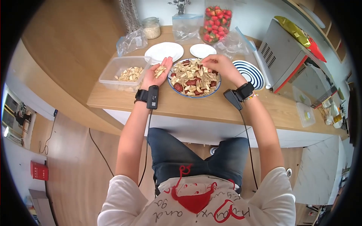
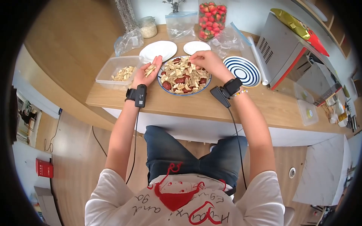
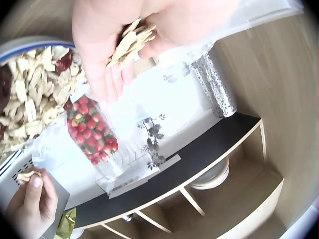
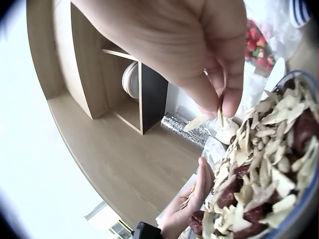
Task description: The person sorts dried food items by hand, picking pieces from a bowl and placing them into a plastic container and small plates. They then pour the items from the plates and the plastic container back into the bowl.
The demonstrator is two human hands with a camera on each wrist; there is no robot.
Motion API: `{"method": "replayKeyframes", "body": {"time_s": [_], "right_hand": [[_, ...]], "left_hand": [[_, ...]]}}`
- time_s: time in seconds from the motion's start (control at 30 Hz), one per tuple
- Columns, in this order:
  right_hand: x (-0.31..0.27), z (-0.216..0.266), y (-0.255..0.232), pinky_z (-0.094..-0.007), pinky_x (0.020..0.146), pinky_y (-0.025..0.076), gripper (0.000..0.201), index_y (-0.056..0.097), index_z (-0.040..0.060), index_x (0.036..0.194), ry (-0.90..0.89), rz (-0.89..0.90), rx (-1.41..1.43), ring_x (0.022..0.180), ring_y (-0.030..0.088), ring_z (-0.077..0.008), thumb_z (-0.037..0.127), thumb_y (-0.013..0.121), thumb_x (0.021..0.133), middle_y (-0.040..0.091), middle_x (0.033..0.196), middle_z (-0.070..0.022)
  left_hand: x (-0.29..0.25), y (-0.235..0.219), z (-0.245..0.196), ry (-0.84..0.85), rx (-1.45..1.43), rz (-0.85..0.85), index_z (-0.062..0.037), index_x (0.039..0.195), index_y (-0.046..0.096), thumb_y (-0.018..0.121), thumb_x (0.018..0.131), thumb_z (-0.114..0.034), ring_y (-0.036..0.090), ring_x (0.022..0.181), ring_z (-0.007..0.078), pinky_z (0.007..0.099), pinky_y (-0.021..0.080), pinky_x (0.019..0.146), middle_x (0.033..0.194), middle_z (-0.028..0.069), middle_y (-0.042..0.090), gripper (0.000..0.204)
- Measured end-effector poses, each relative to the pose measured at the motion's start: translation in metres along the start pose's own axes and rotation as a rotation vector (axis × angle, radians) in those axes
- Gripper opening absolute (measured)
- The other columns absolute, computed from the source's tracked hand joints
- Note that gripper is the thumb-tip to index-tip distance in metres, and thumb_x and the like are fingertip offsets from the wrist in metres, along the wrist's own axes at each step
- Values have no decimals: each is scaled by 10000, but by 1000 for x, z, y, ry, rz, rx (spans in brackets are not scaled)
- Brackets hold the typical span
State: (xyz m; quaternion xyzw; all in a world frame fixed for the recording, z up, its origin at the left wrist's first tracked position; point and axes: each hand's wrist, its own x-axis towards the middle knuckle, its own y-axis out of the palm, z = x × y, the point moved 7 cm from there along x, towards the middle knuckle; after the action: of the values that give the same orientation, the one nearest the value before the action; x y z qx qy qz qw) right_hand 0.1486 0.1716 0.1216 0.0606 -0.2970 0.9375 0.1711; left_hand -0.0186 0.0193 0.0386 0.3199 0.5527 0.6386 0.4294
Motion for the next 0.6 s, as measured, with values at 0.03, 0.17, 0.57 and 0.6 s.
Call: {"method": "replayKeyframes", "body": {"time_s": [0.03,0.17,0.57,0.6], "right_hand": [[5,2,1,-214,591,455,169,642,-4,948,-43,-13,22,642,567,-69,135,621,855,626,738,-21],[21,24,8,-208,608,460,191,638,3,966,-135,-44,213,667,585,-70,163,613,865,635,740,-21],[40,50,29,-275,660,484,193,624,12,1004,-293,-26,-17,698,605,-139,128,560,865,647,813,-88],[39,48,29,-272,656,484,193,624,12,1006,-280,-22,-3,695,604,-137,130,558,868,643,804,-86]], "left_hand": [[-2,2,1,23,1,-18,101,1267,353,274,924,-12,394,1250,345,457,356,1065,1312,254,394,370],[-10,26,26,29,56,-29,89,1235,383,271,932,-26,396,1245,353,443,379,1047,1283,239,419,343],[9,28,78,112,838,-19,100,1134,389,410,934,-53,481,1120,235,320,438,981,1169,197,466,253],[12,24,80,57,572,-16,95,1113,397,410,932,-43,481,1119,233,319,434,991,1163,196,466,228]]}}
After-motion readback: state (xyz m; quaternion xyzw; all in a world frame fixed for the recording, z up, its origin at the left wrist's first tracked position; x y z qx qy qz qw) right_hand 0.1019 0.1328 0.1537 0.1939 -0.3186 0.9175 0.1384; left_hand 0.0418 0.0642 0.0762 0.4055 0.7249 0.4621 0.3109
